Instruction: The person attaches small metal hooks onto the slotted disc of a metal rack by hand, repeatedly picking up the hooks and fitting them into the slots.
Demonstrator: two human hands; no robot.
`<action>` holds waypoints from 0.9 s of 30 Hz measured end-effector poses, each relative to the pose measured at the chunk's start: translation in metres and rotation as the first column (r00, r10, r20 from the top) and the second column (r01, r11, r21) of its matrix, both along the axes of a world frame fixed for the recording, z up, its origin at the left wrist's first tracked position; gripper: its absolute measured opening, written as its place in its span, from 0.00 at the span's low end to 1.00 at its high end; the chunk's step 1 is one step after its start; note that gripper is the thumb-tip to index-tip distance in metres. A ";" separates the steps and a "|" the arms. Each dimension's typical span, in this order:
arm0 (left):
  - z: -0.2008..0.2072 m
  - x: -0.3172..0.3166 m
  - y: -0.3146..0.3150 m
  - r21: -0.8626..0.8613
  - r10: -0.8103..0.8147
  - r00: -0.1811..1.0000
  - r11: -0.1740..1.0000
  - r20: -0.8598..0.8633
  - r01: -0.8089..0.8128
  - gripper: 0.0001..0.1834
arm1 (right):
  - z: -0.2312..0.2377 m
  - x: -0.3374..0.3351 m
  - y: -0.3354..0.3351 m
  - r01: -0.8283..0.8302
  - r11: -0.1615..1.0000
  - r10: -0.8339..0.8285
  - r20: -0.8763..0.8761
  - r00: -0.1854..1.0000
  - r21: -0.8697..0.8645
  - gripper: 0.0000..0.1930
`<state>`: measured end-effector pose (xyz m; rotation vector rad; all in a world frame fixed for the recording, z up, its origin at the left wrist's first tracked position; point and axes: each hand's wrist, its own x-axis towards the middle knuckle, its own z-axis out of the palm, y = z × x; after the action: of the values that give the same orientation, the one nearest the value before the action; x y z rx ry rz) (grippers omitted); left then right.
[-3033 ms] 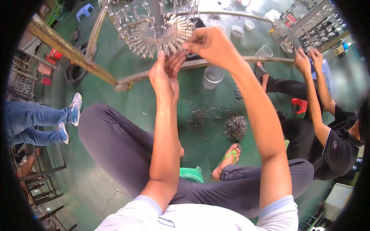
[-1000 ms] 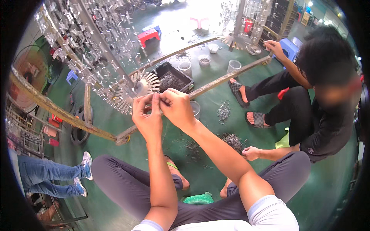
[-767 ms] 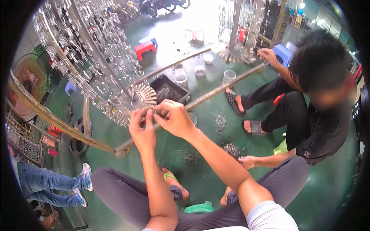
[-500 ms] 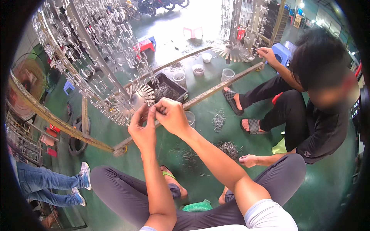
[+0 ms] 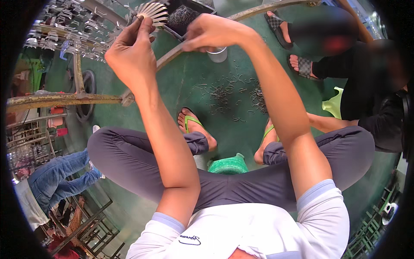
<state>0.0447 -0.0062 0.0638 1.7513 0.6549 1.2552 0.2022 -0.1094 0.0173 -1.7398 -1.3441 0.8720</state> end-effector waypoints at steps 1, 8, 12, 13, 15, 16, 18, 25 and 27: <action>0.000 -0.003 0.001 -0.029 0.006 1.000 1.000 0.000 -0.006 0.12 | -0.006 0.008 -0.008 0.006 0.983 0.014 0.107 0.994 -0.183 0.16; 0.003 -0.006 -0.012 -0.045 0.002 1.000 0.999 0.005 -0.002 0.12 | -0.216 0.026 -0.050 0.377 0.798 -0.088 0.527 0.845 -0.471 0.09; 0.004 -0.008 -0.008 -0.029 0.045 0.991 0.998 -0.122 -0.049 0.14 | -0.281 0.001 -0.069 0.284 0.875 -0.104 0.421 0.901 -0.392 0.09; 0.001 -0.009 0.000 -0.054 0.007 0.998 0.999 -0.056 -0.010 0.14 | -0.284 -0.007 -0.066 0.272 0.882 -0.100 0.412 0.906 -0.384 0.09; -0.002 -0.013 0.010 -0.068 -0.021 1.000 0.997 0.008 0.021 0.14 | -0.286 -0.030 -0.057 0.315 0.880 -0.156 0.409 0.899 -0.356 0.10; -0.001 -0.013 0.011 -0.082 -0.016 0.999 0.996 0.030 0.018 0.14 | -0.286 -0.037 -0.054 0.325 0.884 -0.168 0.421 0.891 -0.336 0.07; 0.000 -0.011 0.010 -0.101 -0.018 0.998 0.995 0.057 0.023 0.14 | -0.290 -0.045 -0.056 0.386 0.861 -0.198 0.482 0.854 -0.331 0.06; -0.001 -0.020 0.012 -0.061 0.027 0.998 0.998 -0.053 -0.030 0.13 | -0.284 -0.046 -0.043 0.489 0.762 -0.195 0.570 0.798 -0.425 0.11; -0.006 -0.031 0.021 -0.110 0.009 1.000 0.994 -0.027 -0.012 0.15 | -0.285 -0.048 -0.034 0.508 0.760 -0.312 0.459 0.832 -0.404 0.15</action>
<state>0.0138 0.0148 0.0576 1.6781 0.7351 1.1827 0.1538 -0.1431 -0.2677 -2.6106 -0.8975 0.6983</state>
